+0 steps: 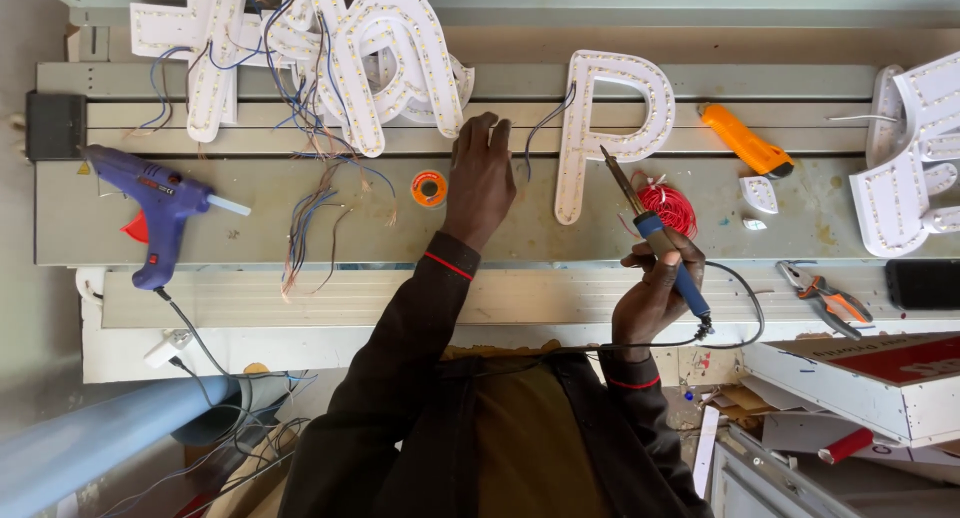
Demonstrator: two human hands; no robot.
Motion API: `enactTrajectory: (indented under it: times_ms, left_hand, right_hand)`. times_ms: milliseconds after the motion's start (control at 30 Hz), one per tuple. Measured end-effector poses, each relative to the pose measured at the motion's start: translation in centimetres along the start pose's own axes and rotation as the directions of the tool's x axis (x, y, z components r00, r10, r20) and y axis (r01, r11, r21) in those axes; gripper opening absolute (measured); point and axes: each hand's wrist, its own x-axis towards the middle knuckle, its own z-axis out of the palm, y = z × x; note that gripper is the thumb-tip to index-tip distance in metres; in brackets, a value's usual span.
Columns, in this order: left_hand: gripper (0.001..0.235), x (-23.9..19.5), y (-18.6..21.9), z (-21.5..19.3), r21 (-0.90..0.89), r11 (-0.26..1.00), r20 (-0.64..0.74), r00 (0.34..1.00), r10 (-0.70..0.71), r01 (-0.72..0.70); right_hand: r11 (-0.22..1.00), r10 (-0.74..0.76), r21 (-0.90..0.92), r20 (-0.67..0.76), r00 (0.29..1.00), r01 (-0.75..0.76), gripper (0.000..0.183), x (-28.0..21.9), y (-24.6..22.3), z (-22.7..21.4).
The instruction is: Soldering electrical wires to LED strips mounted on plastic sign letters to create illuminated signage.
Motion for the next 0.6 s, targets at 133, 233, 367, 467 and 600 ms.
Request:
enactTrajectory:
  times_ms: [133,233,367,467,600]
  left_hand:
    - [0.030,-0.7,-1.0,1.3,-0.002,1.000,0.045,0.999,-0.007,0.007]
    - [0.020,-1.3,0.1,-0.2,-0.095,0.995,0.029,0.999,0.045,-0.042]
    - [0.010,-2.6,2.0,-3.7,-0.411,0.910,0.098,0.991,0.094,-0.046]
    - [0.010,-4.3,2.2,-5.0,-0.493,0.869,0.136,0.985,0.107,-0.027]
    - [0.014,-6.5,0.9,-5.9,-0.444,0.895,0.196,0.972,0.129,-0.029]
  right_hand:
    - [0.999,-0.034,-0.006,0.027,0.999,0.034,0.045,0.1,-0.9,1.3]
    - [0.999,-0.033,-0.001,0.054,0.998,0.033,0.045,0.0,-0.9,1.2]
    - [0.999,-0.018,0.029,0.080,0.997,0.015,0.049,-0.3,-1.3,1.2]
    - [0.996,0.029,0.081,0.092,0.995,-0.036,0.048,-0.7,-1.6,1.4]
    - [0.972,0.137,0.174,0.133,0.982,-0.159,0.043,-1.5,-1.2,1.2]
